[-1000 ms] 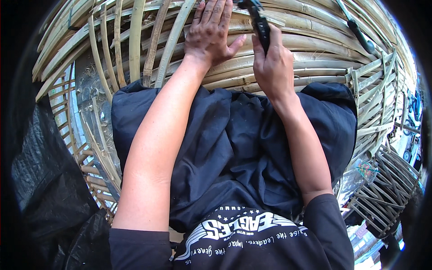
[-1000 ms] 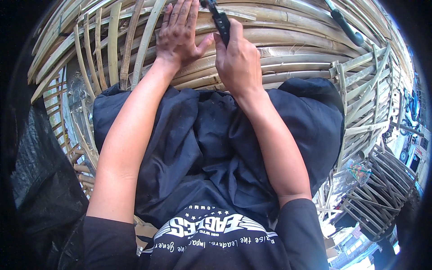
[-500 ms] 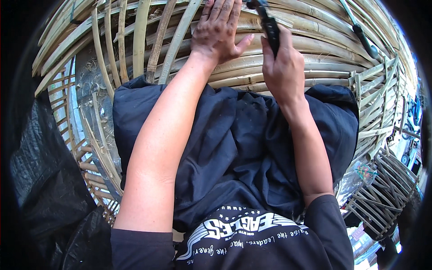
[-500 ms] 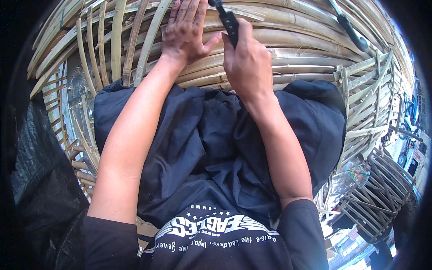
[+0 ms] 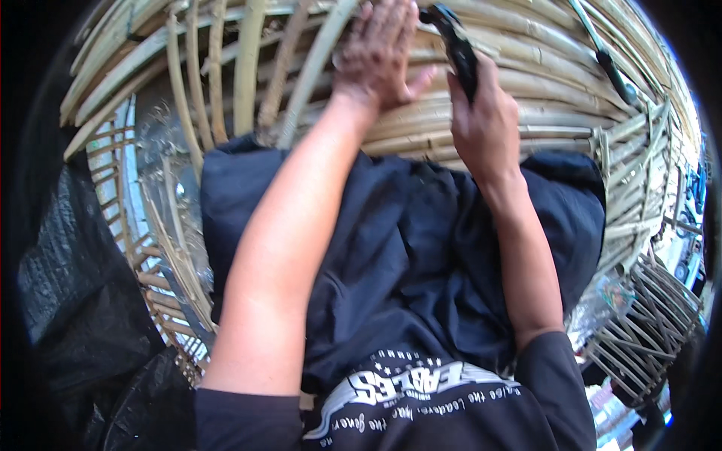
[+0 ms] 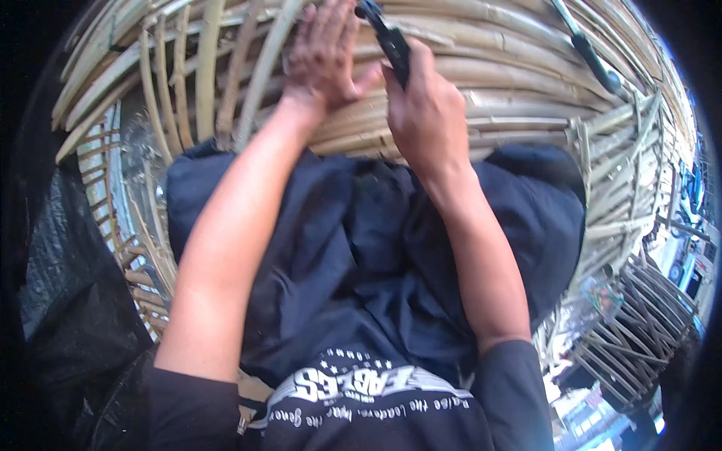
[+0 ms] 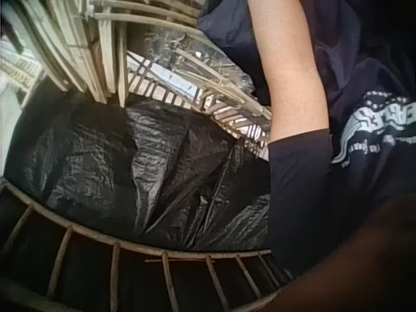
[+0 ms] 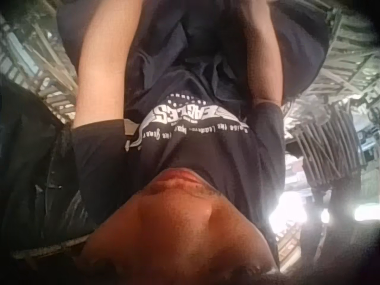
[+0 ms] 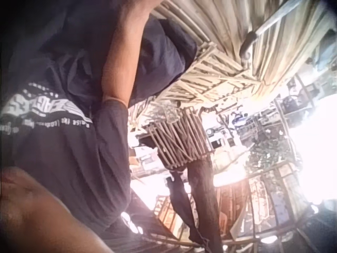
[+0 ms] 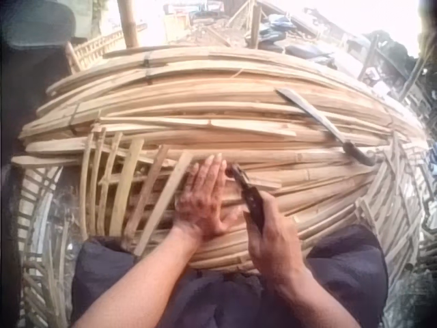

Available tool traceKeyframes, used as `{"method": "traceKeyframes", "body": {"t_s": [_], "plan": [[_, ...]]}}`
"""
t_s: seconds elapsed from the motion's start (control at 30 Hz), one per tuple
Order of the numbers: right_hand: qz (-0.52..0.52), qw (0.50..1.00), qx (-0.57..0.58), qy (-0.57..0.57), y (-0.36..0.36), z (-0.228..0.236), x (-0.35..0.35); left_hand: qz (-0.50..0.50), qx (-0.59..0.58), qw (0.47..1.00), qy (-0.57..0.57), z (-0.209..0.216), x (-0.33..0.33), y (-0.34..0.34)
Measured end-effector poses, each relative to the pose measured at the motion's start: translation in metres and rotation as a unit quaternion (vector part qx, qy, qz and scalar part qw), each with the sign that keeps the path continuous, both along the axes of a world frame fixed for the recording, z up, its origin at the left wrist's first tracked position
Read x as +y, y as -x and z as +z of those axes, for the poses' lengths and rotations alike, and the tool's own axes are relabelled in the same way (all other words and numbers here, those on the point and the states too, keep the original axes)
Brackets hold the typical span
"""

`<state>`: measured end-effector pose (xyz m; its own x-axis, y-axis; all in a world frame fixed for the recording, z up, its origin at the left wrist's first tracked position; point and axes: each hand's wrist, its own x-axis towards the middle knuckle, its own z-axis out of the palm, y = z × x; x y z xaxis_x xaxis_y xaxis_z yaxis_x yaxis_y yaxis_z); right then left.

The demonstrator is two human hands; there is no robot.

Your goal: The person constructs a bamboo structure by aligning and hammering thin bamboo slats into a frame using a small hammer, and then uses a knife to trim or shape a bamboo piece.

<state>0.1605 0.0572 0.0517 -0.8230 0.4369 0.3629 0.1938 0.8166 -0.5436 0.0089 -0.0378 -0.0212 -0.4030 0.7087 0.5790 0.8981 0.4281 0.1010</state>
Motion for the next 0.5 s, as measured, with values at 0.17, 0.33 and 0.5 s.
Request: {"method": "traceKeyframes", "body": {"t_s": [0.17,0.33,0.5], "plan": [[-0.017,0.995,-0.098,-0.029,-0.002,-0.005,0.007,-0.017,-0.035,0.999,0.022,0.009,0.003,-0.004],[-0.025,0.993,0.111,-0.016,-0.003,-0.003,-0.004,-0.025,-0.057,0.998,0.0,0.009,0.003,-0.004],[-0.024,0.997,0.068,-0.014,-0.006,0.002,-0.004,-0.001,-0.03,0.999,0.034,0.01,0.001,-0.008]]}}
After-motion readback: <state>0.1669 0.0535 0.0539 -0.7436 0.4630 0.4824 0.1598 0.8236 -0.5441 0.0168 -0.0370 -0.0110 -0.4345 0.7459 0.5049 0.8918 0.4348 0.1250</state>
